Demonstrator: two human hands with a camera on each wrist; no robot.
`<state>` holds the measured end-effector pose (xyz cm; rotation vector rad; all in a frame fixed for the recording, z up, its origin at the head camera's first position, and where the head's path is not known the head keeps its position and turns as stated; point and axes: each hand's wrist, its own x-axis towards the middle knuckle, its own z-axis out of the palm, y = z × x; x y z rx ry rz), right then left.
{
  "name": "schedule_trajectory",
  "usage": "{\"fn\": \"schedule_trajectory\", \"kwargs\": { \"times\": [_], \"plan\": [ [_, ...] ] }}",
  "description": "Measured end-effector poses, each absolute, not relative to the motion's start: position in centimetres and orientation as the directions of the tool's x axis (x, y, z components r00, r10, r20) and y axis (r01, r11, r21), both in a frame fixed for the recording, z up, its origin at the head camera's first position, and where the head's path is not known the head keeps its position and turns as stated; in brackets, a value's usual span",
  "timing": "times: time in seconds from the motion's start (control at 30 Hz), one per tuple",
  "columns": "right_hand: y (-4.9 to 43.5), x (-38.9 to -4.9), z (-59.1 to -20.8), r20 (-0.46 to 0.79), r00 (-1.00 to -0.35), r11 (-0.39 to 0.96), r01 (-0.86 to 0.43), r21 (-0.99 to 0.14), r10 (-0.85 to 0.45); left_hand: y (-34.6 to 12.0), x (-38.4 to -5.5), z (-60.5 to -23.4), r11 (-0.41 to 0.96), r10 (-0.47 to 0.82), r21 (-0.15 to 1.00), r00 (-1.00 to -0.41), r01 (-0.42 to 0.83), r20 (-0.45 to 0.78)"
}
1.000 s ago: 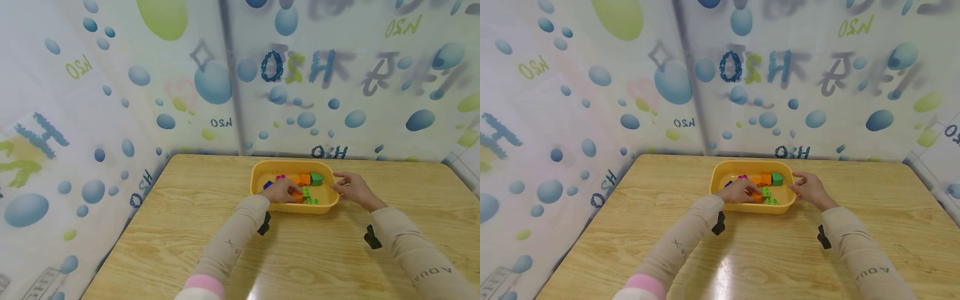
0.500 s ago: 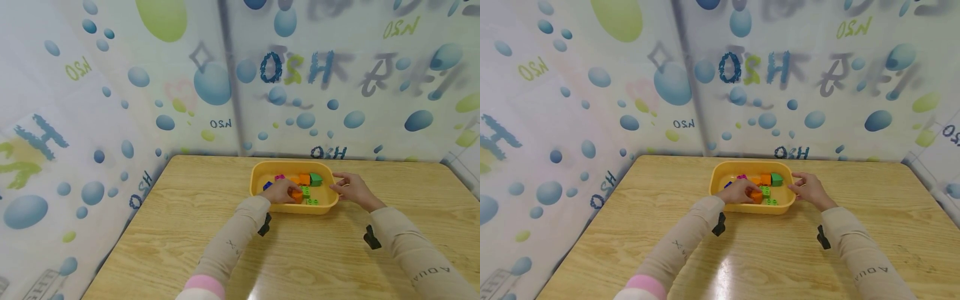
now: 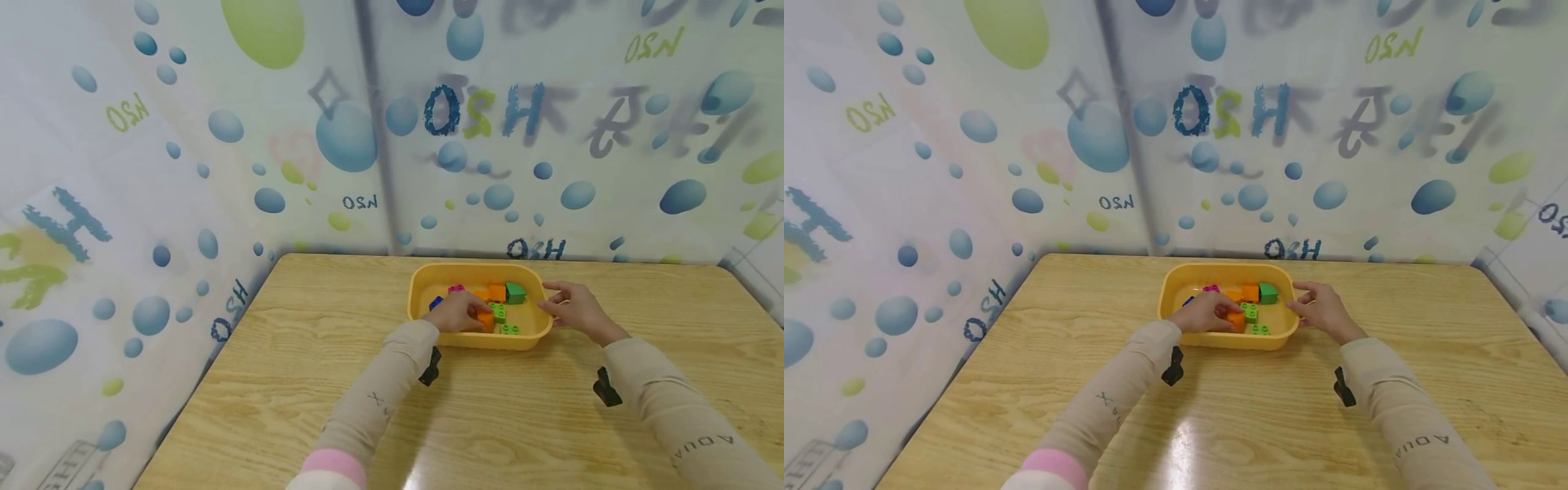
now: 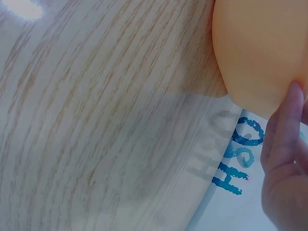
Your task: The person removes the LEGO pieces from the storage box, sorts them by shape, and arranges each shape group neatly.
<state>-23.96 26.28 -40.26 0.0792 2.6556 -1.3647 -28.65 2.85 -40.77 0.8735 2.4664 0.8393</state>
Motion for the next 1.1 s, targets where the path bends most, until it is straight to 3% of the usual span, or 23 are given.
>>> {"fn": "schedule_trajectory", "kwargs": {
  "times": [0.47, 0.63, 1.1],
  "plan": [
    [26.4, -24.0, -40.1, -0.168, -0.985, 0.578, 0.119, -0.807, -0.032, 1.9, -28.6, -40.4, 0.605, 0.642, 0.686, -0.757, 0.404, -0.121],
    [26.4, -24.0, -40.1, -0.163, -0.986, 0.585, 0.113, -0.803, -0.033, 1.2, -28.7, -40.3, 0.561, 0.64, 0.717, -0.766, 0.415, -0.057],
    [26.3, -24.0, -40.2, -0.168, -0.985, 0.581, 0.121, -0.805, -0.027, -0.3, -27.0, -38.2, 0.484, 0.656, 0.751, -0.754, 0.449, 0.029]
  ]
}}
